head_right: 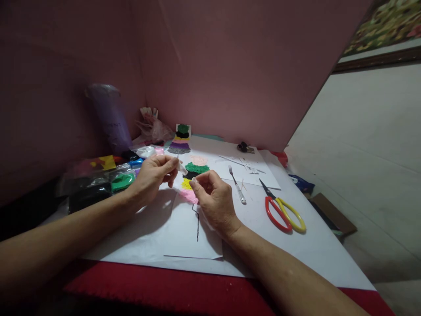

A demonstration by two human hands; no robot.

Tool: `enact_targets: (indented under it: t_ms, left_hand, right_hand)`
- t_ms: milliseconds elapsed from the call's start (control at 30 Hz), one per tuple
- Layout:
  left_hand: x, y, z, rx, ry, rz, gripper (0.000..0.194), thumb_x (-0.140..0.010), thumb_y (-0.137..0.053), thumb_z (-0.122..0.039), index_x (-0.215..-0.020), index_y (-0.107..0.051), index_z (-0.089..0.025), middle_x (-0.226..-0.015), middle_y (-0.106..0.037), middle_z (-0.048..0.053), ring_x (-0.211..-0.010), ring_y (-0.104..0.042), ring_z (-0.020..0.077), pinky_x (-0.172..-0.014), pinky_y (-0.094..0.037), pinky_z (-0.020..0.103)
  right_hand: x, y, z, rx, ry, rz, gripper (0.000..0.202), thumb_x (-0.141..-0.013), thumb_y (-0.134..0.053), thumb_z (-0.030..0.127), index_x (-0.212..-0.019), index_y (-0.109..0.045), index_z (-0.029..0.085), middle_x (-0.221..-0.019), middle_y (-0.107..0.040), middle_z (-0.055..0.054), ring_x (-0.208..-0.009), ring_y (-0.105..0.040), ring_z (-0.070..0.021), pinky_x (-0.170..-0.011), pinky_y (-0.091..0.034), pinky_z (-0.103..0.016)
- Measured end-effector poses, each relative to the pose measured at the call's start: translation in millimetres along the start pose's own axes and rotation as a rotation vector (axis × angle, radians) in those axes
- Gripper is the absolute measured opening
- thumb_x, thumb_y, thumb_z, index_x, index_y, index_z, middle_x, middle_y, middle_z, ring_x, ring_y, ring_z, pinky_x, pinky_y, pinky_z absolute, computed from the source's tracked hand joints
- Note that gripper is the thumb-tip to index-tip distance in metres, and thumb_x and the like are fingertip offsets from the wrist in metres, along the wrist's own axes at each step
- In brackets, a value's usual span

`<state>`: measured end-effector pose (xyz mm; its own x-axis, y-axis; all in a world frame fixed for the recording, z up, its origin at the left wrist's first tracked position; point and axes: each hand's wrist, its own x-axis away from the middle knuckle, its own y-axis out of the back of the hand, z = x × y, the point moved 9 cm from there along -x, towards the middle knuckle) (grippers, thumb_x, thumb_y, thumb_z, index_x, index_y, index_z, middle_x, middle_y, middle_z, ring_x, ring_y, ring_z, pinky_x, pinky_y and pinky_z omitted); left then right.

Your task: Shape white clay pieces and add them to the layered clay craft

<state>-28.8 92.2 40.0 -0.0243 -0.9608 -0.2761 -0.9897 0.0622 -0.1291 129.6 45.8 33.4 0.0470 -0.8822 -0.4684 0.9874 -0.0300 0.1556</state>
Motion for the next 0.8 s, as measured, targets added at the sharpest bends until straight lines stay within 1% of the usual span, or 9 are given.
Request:
enact_targets:
  t_ms: [67, 133, 233, 333, 433, 500, 633, 800]
  left_hand:
    - [4, -12.5, 2, 0.024, 0.01, 0.096, 0.03, -0.073, -0.07, -0.038, -0.064, -0.06, -0.011, -0.049, -0.05, -0.004, -0.038, -0.043, 0.0053, -0.037, -0.037, 0.017]
    - [7, -20.2, 6, 0.041, 0.031, 0.158, 0.032, -0.071, -0.071, -0.041, -0.068, -0.063, -0.011, -0.051, -0.053, -0.003, -0.039, -0.044, 0.0054, -0.037, -0.038, 0.018]
    - [9, -25.8, 11, 0.037, 0.071, 0.207, 0.035, -0.069, -0.073, -0.042, -0.079, -0.065, -0.01, -0.057, -0.059, -0.001, -0.04, -0.048, 0.0066, -0.037, -0.041, 0.019]
    - [12, -31.0, 13, 0.019, 0.092, 0.247, 0.037, -0.069, -0.073, -0.041, -0.087, -0.065, -0.01, -0.06, -0.06, -0.001, -0.042, -0.051, 0.0075, -0.038, -0.043, 0.02]
    - [17, -38.5, 10, -0.028, 0.065, 0.317, 0.034, -0.071, -0.071, -0.04, -0.084, -0.064, -0.01, -0.056, -0.058, -0.003, -0.04, -0.049, 0.0062, -0.038, -0.041, 0.018]
    - [18, -41.0, 9, -0.08, 0.038, 0.345, 0.031, -0.074, -0.068, -0.04, -0.079, -0.063, -0.01, -0.055, -0.056, -0.003, -0.039, -0.048, 0.0055, -0.037, -0.038, 0.017]
    - [17, -39.0, 11, -0.147, 0.028, 0.347, 0.031, -0.078, -0.064, -0.043, -0.078, -0.06, -0.012, -0.059, -0.059, -0.001, -0.04, -0.049, 0.006, -0.037, -0.037, 0.018]
    - [19, -41.4, 15, -0.191, 0.063, 0.399, 0.031, -0.078, -0.063, -0.042, -0.075, -0.057, -0.012, -0.058, -0.058, -0.001, -0.043, -0.05, 0.0072, -0.041, -0.04, 0.019]
  right_hand:
    - [-2, 3, -3, -0.044, -0.019, -0.037, 0.018, -0.078, -0.069, 0.033, -0.081, -0.058, 0.019, -0.07, -0.058, 0.002, -0.057, -0.054, -0.0117, -0.049, -0.048, -0.024]
    - [-2, 5, -6, -0.054, -0.046, -0.051, 0.024, -0.073, -0.074, 0.035, -0.084, -0.058, 0.02, -0.074, -0.059, 0.001, -0.06, -0.056, -0.0126, -0.05, -0.05, -0.024]
    - [-2, 1, -9, -0.044, -0.073, -0.006, 0.032, -0.069, -0.078, 0.038, -0.088, -0.06, 0.02, -0.074, -0.059, 0.001, -0.063, -0.057, -0.014, -0.05, -0.051, -0.025]
    - [-1, -3, -5, -0.043, -0.046, 0.029, 0.031, -0.069, -0.078, 0.038, -0.088, -0.061, 0.02, -0.075, -0.06, 0.0, -0.065, -0.059, -0.0142, -0.053, -0.051, -0.025]
    - [-1, -5, -1, -0.042, -0.034, 0.033, 0.021, -0.077, -0.072, 0.036, -0.084, -0.063, 0.018, -0.073, -0.062, -0.001, -0.064, -0.059, -0.0135, -0.055, -0.05, -0.025]
    - [-1, -6, 0, -0.048, -0.046, 0.034, 0.02, -0.08, -0.069, 0.036, -0.081, -0.063, 0.017, -0.07, -0.063, -0.001, -0.062, -0.059, -0.0135, -0.054, -0.05, -0.025]
    - [0, -5, 2, -0.051, -0.05, 0.03, 0.02, -0.08, -0.069, 0.036, -0.081, -0.063, 0.017, -0.069, -0.064, -0.001, -0.062, -0.059, -0.0139, -0.055, -0.05, -0.026]
    - [1, -3, 3, -0.063, -0.061, 0.021, 0.02, -0.08, -0.07, 0.035, -0.08, -0.06, 0.017, -0.066, -0.063, 0.0, -0.058, -0.059, -0.0134, -0.053, -0.05, -0.025]
